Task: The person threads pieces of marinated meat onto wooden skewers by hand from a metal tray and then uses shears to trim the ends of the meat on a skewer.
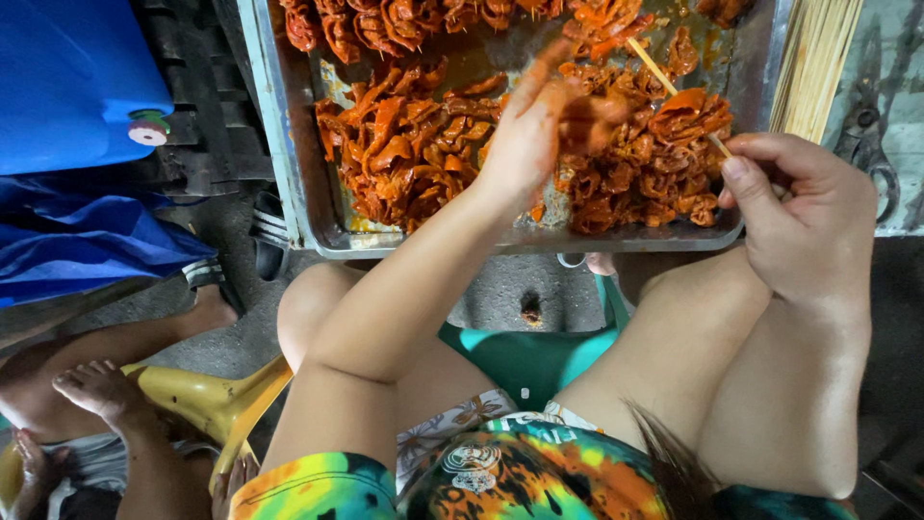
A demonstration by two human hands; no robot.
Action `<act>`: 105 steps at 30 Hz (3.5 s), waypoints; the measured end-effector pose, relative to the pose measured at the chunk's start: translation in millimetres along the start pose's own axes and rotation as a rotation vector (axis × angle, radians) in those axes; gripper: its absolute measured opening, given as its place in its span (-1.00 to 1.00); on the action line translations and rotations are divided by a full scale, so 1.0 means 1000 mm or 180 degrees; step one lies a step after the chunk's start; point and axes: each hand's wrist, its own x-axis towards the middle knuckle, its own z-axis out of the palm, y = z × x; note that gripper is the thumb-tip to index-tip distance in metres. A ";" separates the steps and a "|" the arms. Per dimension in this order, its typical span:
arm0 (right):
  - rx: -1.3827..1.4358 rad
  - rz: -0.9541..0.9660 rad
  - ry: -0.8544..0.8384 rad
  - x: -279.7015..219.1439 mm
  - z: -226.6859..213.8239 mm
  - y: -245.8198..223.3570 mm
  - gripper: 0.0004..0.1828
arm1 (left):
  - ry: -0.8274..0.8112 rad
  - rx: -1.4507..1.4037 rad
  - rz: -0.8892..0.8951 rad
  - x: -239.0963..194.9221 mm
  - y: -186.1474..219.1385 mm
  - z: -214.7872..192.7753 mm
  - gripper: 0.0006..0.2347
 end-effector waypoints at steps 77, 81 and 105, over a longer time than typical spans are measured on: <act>0.0387 0.0251 -0.0132 0.006 0.024 0.002 -0.84 | 0.0057 0.0888 0.2051 -0.015 0.008 0.029 -0.44; 0.0387 0.0148 -0.0212 0.011 0.028 0.002 -0.84 | -0.0957 0.0436 0.0986 -0.001 0.010 0.017 -0.76; 0.0769 -0.0327 -0.0063 0.030 0.051 0.033 -0.89 | 0.1086 0.5139 0.1542 -0.041 0.086 -0.112 -0.74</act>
